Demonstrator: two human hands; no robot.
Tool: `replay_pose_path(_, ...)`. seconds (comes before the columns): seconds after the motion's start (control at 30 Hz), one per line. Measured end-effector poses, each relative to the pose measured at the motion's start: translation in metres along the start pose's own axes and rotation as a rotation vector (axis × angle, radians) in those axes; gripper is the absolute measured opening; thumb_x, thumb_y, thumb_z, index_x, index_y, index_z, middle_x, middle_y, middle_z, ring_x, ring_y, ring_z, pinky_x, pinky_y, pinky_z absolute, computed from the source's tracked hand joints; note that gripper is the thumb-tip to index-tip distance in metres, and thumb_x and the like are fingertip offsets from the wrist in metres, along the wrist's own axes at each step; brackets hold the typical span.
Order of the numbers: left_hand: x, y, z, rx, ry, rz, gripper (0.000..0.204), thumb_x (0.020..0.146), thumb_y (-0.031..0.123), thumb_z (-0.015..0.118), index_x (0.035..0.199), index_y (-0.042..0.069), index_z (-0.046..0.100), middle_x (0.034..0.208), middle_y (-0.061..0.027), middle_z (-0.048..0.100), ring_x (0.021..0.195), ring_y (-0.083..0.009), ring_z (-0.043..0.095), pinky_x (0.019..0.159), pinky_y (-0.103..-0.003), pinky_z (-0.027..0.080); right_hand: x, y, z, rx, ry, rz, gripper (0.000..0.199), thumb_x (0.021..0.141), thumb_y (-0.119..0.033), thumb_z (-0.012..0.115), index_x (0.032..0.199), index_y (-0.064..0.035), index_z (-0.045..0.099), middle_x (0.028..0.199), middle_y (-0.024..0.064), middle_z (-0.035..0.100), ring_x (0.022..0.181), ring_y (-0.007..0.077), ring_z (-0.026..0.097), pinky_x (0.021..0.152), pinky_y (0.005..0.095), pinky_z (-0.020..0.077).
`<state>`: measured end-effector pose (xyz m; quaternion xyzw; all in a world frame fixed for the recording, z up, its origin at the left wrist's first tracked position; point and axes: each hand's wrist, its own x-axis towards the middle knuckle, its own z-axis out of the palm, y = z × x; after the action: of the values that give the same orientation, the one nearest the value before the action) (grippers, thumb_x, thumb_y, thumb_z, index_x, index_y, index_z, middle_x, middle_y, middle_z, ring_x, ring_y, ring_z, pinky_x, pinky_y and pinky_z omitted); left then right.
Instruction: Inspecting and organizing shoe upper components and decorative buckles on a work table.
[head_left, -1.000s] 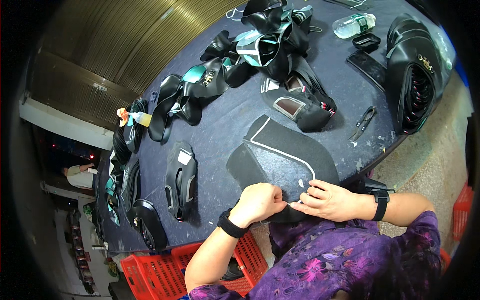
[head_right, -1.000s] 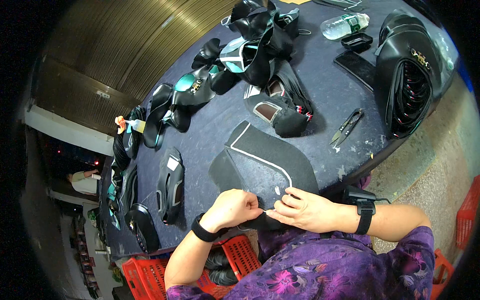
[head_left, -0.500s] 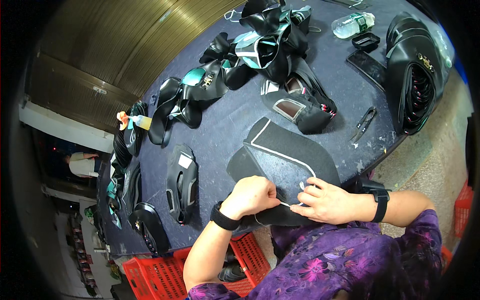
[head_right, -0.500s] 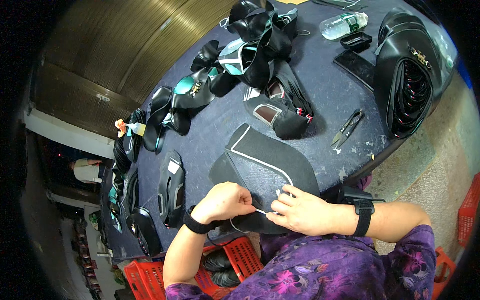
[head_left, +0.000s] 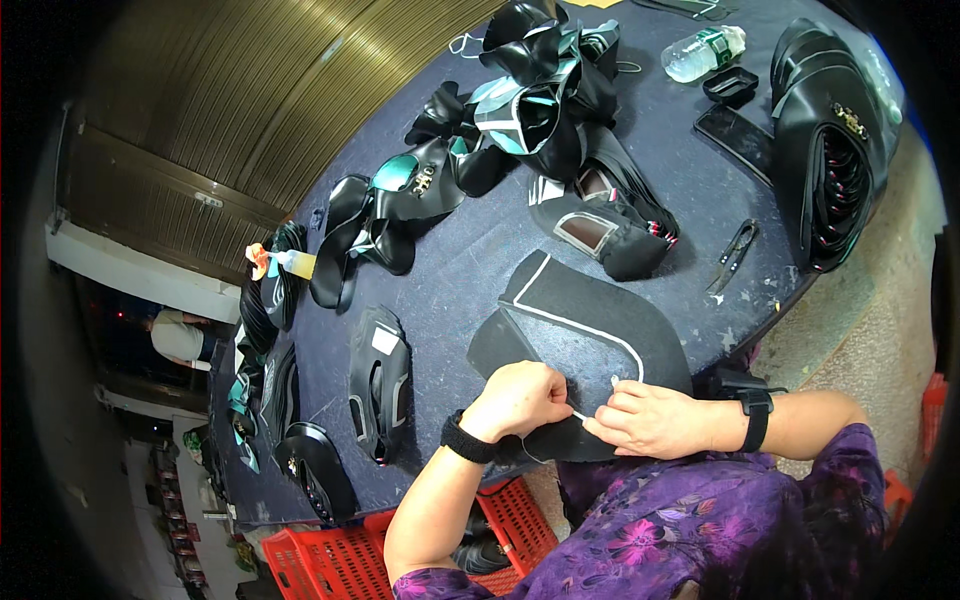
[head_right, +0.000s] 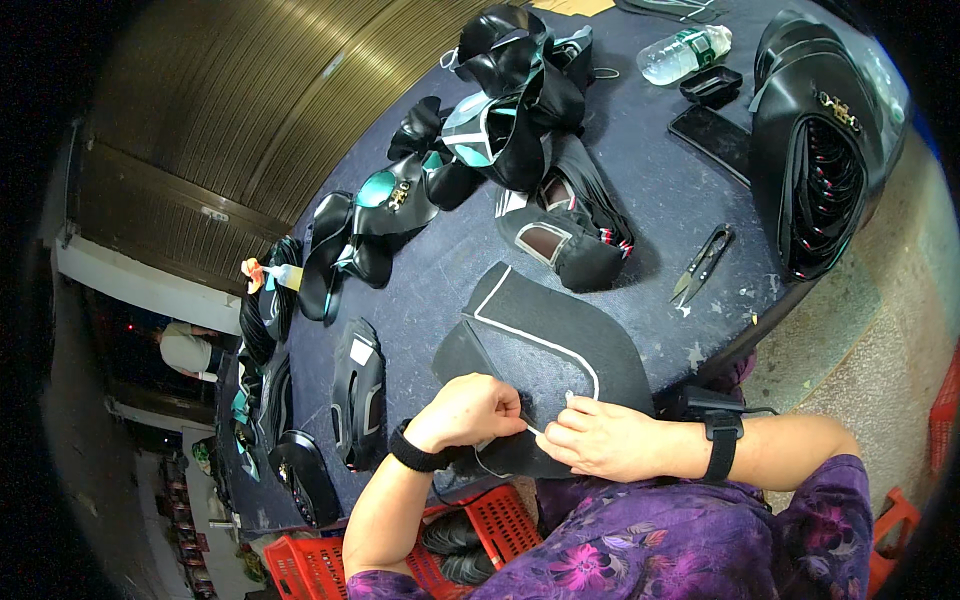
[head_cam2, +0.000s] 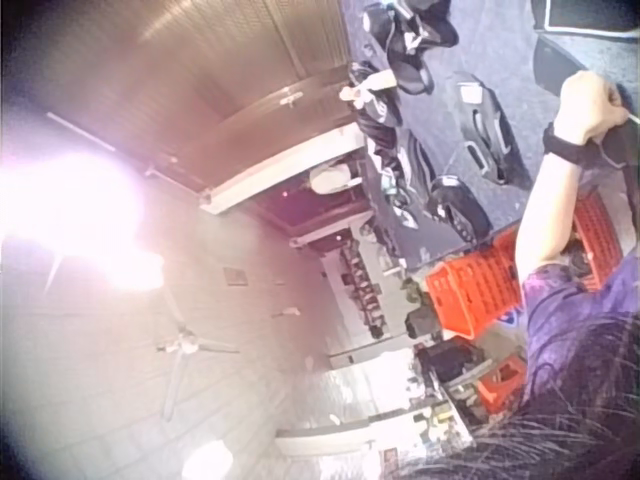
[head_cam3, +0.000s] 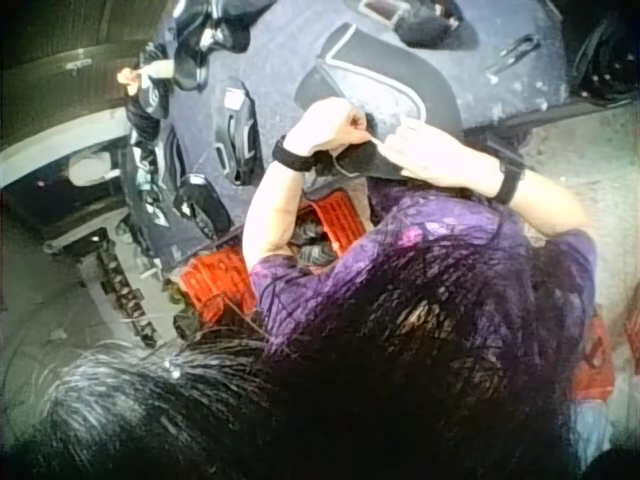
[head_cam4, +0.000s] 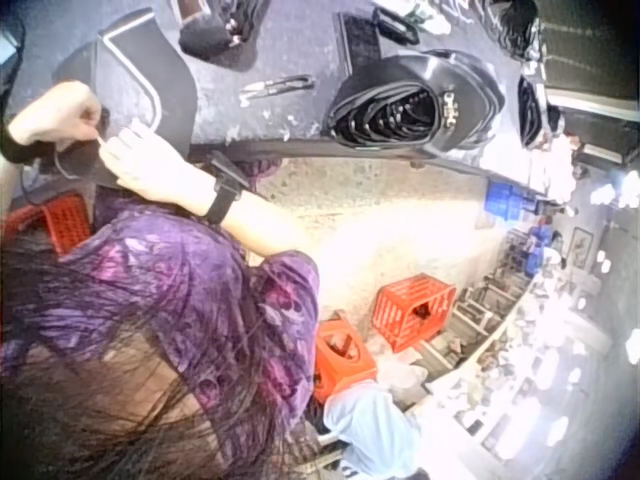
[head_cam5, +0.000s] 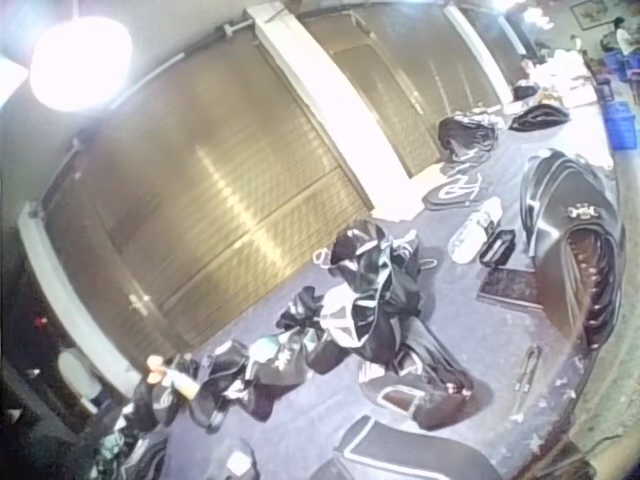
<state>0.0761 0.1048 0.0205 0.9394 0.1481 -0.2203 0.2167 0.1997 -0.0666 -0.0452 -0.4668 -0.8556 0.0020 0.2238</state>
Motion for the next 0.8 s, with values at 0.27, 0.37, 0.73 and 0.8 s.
replay_pose_path(0.27, 0.001, 0.004, -0.002, 0.069, 0.002, 0.005, 0.021, 0.066, 0.030, 0.067, 0.066, 0.010, 0.063, 0.056, -0.0085, 0.058, 0.056, -0.0251, 0.059, 0.053, -0.034, 0.044, 0.001, -0.004, 0.000, 0.056, -0.009, 0.044, 0.057, 0.070, -0.031, 0.062, 0.115, 0.0017, 0.047, 0.093, 0.0048, 0.047, 0.091, 0.0178, 0.046, 0.091, 0.0340, 0.0331)
replay_pose_path(0.37, 0.001, 0.004, 0.000, 0.144, 0.032, -0.004, 0.023, 0.065, 0.033, 0.067, 0.066, 0.010, 0.064, 0.057, -0.0089, 0.059, 0.057, -0.0261, 0.059, 0.054, -0.035, 0.045, 0.006, -0.007, -0.004, -0.012, -0.039, 0.064, 0.061, 0.069, -0.034, 0.063, 0.115, 0.0020, 0.047, 0.092, 0.0050, 0.047, 0.091, 0.0185, 0.046, 0.088, 0.0327, 0.0339)
replay_pose_path(0.73, -0.003, -0.023, -0.019, -0.093, -0.017, 0.139, 0.018, 0.066, 0.020, 0.067, 0.069, 0.003, 0.062, 0.058, -0.0075, 0.058, 0.054, -0.0183, 0.057, 0.054, -0.028, 0.044, 0.013, -0.012, -0.002, -0.084, -0.094, 0.111, 0.069, 0.069, -0.040, 0.063, 0.121, 0.0022, 0.045, 0.084, 0.0041, 0.046, 0.083, 0.0177, 0.046, 0.077, 0.0292, 0.0340)
replay_pose_path(0.8, -0.001, -0.022, -0.017, -0.097, -0.007, 0.069, 0.016, 0.066, 0.019, 0.066, 0.070, 0.003, 0.062, 0.059, -0.0083, 0.059, 0.054, -0.0191, 0.058, 0.054, -0.028, 0.045, 0.014, -0.013, -0.001, -0.059, -0.106, 0.133, 0.067, 0.068, -0.039, 0.064, 0.117, 0.0025, 0.047, 0.094, 0.0050, 0.048, 0.087, 0.0178, 0.045, 0.078, 0.0296, 0.0342)
